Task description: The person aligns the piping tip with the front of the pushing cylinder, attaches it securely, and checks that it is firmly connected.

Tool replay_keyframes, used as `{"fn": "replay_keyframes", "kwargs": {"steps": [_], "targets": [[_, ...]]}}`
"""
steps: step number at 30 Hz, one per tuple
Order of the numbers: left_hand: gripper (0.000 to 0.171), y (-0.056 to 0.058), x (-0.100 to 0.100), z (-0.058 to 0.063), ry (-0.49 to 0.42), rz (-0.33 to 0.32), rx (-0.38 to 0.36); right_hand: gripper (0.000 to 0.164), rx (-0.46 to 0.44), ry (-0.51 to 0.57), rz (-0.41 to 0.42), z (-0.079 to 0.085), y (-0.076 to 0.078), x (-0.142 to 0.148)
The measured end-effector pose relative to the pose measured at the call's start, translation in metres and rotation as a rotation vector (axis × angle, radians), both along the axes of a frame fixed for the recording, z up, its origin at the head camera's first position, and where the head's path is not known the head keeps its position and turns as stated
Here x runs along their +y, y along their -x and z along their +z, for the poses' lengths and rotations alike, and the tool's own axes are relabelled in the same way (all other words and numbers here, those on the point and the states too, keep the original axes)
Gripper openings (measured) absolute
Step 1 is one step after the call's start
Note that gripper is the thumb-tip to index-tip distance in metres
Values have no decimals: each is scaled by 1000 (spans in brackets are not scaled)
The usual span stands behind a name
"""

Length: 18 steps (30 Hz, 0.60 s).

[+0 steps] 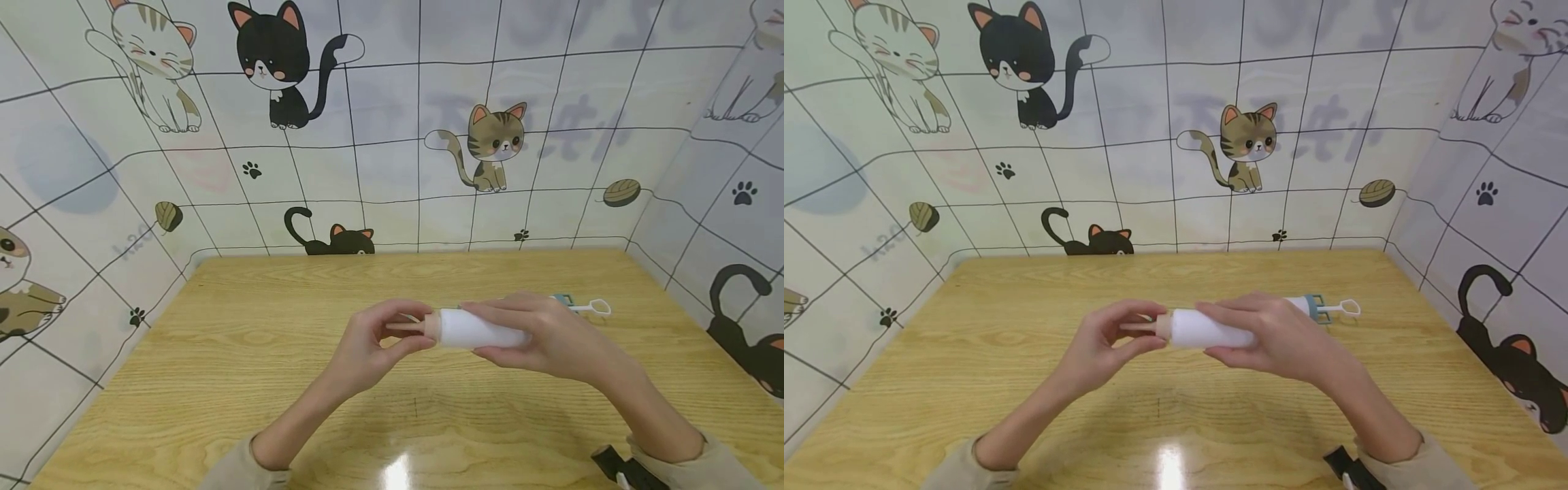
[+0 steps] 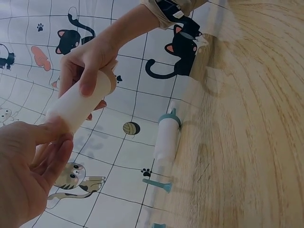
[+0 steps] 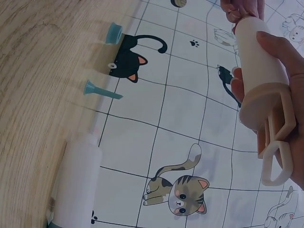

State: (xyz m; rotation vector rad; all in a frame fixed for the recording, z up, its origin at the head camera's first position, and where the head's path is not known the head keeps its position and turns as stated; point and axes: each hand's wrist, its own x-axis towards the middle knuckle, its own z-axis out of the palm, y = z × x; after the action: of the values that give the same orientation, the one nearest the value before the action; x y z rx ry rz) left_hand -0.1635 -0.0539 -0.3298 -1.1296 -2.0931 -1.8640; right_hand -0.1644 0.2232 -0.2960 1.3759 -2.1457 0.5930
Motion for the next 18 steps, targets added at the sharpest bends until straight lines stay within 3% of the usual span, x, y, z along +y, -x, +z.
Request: {"fn": "replay_keyframes", "kwargs": {"steps": [4,14,18], "targets": [[28,-1,0,0,-22,-3,-17,46,-14,4,-2,0,0,0],[23,-1,-2,1,9,-20,-160,47,28,-6,-10,0,-1,-1],[22,-1,-3,0,36,-18,-164,47,24,-9,-18,-1,-1,-1]]}}
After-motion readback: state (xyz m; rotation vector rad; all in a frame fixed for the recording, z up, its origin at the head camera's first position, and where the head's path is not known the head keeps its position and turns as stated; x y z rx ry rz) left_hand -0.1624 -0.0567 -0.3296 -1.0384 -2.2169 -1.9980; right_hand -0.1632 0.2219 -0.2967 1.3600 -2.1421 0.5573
